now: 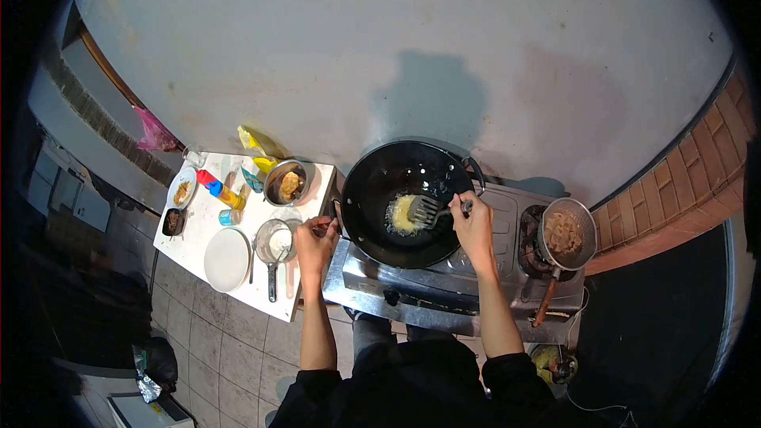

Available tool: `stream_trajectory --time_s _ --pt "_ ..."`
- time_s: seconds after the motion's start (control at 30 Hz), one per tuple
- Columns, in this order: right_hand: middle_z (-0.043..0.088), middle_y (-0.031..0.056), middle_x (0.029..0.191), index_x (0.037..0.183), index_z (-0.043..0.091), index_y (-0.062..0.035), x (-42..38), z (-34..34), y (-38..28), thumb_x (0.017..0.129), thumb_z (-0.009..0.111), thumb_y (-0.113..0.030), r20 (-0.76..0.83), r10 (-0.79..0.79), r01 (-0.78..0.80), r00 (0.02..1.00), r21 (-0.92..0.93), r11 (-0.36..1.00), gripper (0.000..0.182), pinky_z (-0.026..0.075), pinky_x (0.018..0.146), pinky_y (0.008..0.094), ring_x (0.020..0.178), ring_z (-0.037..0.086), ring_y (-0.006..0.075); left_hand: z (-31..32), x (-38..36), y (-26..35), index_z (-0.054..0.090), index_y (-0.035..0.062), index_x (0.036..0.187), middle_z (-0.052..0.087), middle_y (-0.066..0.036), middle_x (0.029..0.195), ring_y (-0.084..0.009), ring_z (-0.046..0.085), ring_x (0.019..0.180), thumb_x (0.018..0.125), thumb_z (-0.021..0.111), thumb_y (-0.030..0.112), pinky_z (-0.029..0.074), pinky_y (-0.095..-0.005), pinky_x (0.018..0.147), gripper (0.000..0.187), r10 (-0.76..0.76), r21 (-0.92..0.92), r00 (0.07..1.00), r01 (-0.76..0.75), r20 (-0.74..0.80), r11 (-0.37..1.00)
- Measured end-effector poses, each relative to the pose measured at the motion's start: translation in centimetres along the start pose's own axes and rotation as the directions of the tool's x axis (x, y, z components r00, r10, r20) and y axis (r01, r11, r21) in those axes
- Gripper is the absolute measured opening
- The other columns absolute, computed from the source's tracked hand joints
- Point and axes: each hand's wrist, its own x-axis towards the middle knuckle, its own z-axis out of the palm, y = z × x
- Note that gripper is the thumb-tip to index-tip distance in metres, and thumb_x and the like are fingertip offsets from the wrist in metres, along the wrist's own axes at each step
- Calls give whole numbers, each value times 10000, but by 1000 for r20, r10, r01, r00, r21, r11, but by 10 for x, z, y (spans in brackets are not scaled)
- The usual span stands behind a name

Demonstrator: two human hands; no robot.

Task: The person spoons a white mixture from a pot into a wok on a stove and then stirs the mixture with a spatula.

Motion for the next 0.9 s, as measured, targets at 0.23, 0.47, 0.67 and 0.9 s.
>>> stream_trajectory --time_s 0.23,0.47,0.67,0.9 --pt "508 101 533 730 570 28 -1 4 -4 876 604 -75 -67 -218 216 974 -28 976 182 348 459 287 449 445 122 0 0 -2 682 -70 852 639 -125 617 -151 599 541 763 741 147 469 -280 534 242 9 -28 1000 -9 11 1000" --pt "503 194 612 737 521 40 0 -1 -1 849 624 -62 -37 -36 36 999 -1 999 183 364 483 362 496 486 324 3 -1 -4 676 -82 845 631 -112 606 -136 576 526 762 743 123 463 -272 525 231 15 -54 1000 -16 -12 998" --pt "489 192 585 729 517 38 -2 6 -10 857 618 -71 -51 -136 138 989 34 990 196 359 479 365 476 456 319 -1 -3 7 674 -82 836 632 -104 607 -127 582 530 769 740 123 463 -263 523 226 -20 -49 1000 20 2 999" --pt "471 191 568 713 500 31 -2 6 2 861 618 -76 -103 -25 29 994 42 999 217 355 473 367 465 412 316 1 -4 2 677 -80 846 636 -121 611 -146 602 532 773 739 132 471 -273 528 232 -9 -45 1000 9 -5 999"
